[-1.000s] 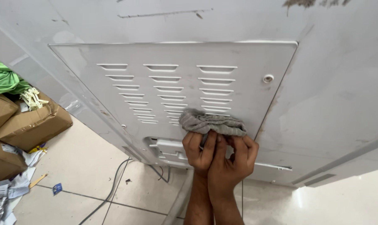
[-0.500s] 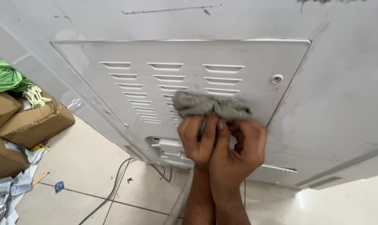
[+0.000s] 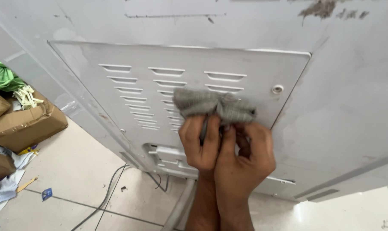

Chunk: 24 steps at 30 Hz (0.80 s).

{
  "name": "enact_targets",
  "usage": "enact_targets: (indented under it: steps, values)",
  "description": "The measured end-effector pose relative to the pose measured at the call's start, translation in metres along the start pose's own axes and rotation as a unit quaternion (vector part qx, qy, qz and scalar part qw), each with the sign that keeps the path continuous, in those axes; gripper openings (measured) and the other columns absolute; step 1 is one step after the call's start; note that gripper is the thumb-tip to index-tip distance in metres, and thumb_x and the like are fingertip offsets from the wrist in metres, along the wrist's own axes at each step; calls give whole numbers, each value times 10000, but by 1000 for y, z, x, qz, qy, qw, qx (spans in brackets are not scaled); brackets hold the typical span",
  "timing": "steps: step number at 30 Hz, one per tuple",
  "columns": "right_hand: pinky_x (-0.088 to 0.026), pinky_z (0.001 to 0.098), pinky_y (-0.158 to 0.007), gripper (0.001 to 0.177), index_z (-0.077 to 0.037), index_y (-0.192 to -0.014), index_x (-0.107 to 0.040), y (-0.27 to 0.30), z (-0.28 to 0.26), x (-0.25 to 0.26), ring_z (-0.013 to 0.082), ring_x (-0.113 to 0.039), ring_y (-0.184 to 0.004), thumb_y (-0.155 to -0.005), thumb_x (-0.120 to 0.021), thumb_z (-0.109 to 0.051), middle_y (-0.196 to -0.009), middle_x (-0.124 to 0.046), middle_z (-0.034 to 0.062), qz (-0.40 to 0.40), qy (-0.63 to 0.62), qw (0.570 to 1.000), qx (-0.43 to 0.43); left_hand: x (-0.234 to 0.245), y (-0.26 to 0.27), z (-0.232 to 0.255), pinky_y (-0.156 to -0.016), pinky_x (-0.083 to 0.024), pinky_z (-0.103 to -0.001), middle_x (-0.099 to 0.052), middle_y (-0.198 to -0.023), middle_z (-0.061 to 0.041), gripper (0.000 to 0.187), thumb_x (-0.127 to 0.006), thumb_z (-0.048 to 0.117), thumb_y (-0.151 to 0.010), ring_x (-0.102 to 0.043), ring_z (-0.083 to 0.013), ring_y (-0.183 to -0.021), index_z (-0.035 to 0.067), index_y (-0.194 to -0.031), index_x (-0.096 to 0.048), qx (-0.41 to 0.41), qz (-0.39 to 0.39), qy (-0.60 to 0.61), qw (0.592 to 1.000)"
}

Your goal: The person wipes the exterior surfaces of a white appliance using a grey cloth. They clean the side panels, the bottom edge, and the rear vented area, moving around the appliance to reach different sections.

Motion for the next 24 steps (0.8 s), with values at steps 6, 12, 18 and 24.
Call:
enact_targets:
  steps: [6,12,18,24]
  values:
    - [-607,237,-682,147,50,-1120,-646,19,16,15,127,-684,-908,-975,-648,81,-1136,-604,88,19,-25,999,-28,7,31,1,-921,-593,-378,-653,-1197,-127,215,-811,51,-909,-624,-292,-1115,-13,-1098,-733,-8,-18,32,999]
    - [-585,218,-706,175,67,-1203,-663,-33,-20,22,122,-659,-930,-1050,-744,45,-1183,-578,81,81,59,992,72,-20,-30,41,-945,-589,-343,-629,-1204,-61,220,-816,123,-946,-599,-242,-1133,71,-1153,-762,-53,-39,55,996]
    - [-495,200,-549,164,44,-1102,-687,-45,-28,28,80,-599,-754,-946,-722,11,-1091,-581,59,64,38,997,-18,-21,-38,50,-943,-589,-328,-619,-1206,-49,206,-818,126,-967,-602,-224,-1104,77,-1158,-758,-30,-61,41,997]
    - [-618,220,-719,122,56,-1109,-683,-3,6,38,121,-681,-938,-994,-720,39,-1157,-604,84,31,44,997,-46,-1,14,42,-887,-581,-387,-635,-1135,-92,197,-811,86,-876,-620,-276,-1060,37,-1058,-753,8,-78,41,996]
Point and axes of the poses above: each hand's wrist, its own y-axis away from the middle knuckle, its own x-axis out of the back of the hand, z = x × y, the point moved 3 cm from there along -y, towards the middle knuckle
